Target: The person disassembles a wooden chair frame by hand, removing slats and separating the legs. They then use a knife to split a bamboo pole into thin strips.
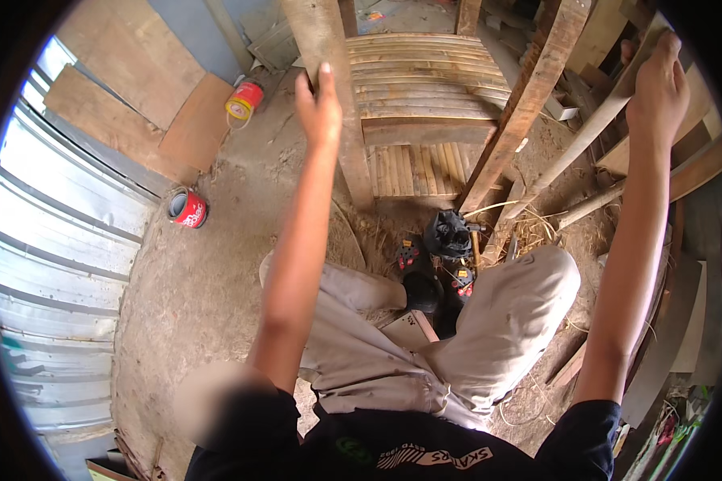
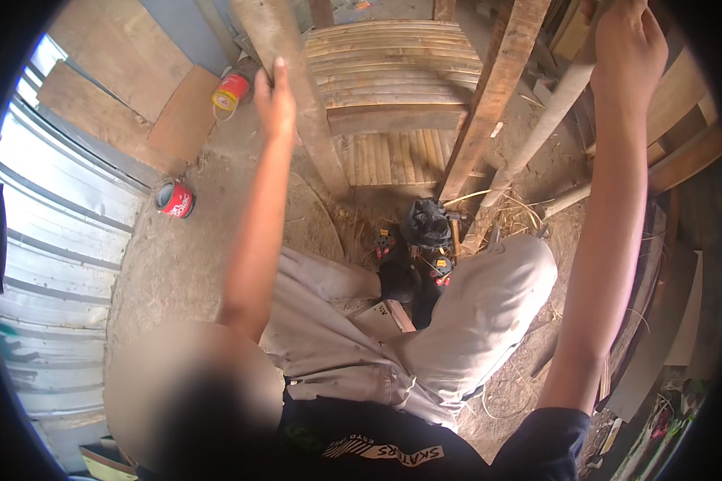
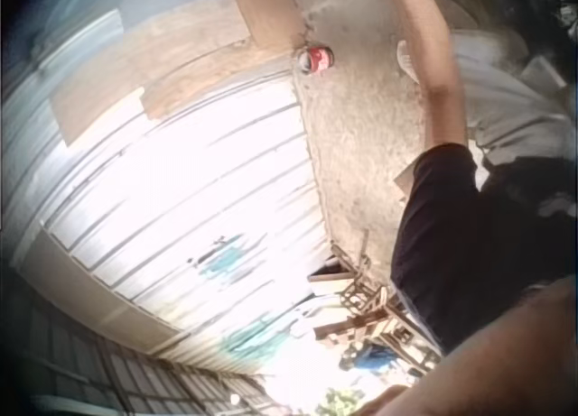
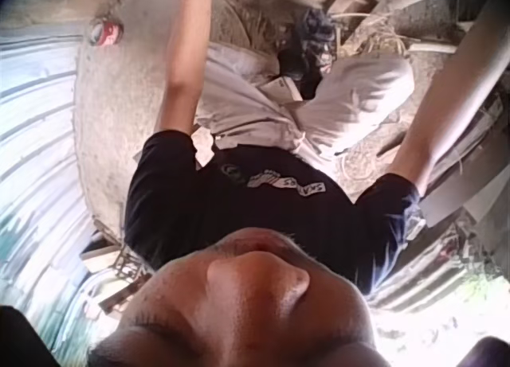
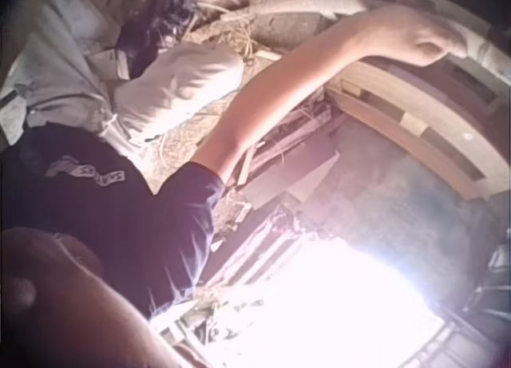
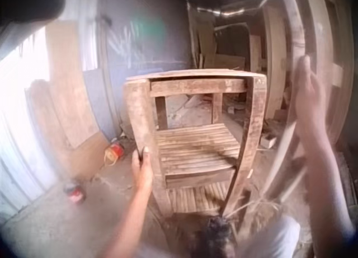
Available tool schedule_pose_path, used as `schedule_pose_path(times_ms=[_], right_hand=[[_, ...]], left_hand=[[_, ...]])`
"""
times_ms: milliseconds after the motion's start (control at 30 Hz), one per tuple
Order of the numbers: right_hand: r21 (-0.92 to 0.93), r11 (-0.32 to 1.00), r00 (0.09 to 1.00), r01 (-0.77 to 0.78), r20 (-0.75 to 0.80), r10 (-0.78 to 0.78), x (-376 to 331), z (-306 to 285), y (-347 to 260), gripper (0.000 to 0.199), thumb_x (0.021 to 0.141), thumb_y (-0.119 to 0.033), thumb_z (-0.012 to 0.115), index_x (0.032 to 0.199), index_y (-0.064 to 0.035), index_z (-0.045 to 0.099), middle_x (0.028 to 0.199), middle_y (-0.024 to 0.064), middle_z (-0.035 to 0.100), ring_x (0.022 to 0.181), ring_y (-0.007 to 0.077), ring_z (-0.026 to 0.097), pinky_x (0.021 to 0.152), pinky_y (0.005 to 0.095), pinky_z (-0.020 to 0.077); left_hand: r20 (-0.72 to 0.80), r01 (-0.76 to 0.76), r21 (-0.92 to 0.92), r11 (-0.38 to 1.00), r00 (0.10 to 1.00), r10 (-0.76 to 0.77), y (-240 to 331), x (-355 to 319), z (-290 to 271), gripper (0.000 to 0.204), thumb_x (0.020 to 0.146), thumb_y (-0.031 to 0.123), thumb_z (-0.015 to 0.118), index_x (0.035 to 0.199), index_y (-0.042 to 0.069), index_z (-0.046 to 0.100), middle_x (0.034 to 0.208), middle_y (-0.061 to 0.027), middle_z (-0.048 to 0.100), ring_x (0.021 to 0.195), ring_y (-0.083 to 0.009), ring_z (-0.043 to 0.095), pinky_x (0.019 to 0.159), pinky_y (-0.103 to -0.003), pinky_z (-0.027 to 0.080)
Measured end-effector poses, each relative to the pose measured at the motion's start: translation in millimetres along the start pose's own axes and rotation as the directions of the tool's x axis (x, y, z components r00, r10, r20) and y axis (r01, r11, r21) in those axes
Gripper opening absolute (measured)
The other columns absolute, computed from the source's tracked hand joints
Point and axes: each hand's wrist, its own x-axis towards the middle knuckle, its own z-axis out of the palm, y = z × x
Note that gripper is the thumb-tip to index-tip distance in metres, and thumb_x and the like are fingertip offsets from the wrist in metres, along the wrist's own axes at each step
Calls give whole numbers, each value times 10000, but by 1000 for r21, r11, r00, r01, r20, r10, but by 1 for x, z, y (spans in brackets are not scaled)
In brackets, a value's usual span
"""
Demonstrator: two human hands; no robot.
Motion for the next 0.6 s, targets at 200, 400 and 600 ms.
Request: schedule_pose_path(times_ms=[200,400,600], right_hand=[[144,989,993,26,112,-43,-52,33,8,453,1062,-398,353,999,-11,581,849,86,663,704,139,616,667,263,487],[297,938,943,-181,324,80,-167,89,79,199,1026,-241,503,1014,-51,443,791,72,574,633,131,584,555,267,506],[521,823,934,-225,356,30,-226,126,115,224,991,-229,598,983,-49,465,745,-4,548,620,58,502,551,223,420]], left_hand=[[-234,67,-85,994,968,-85,-106,-131,-7,459,972,301,599,1314,19,481,1331,-142,492,1246,-248,466,1054,-383,368],[-39,557,62,828,830,-556,-209,-302,-40,266,970,199,584,1148,1,594,1043,-87,656,944,-168,611,841,-308,477],[67,587,142,797,798,-600,-221,-305,-52,282,983,258,600,1150,31,600,1007,-69,662,957,-152,617,831,-311,483]])
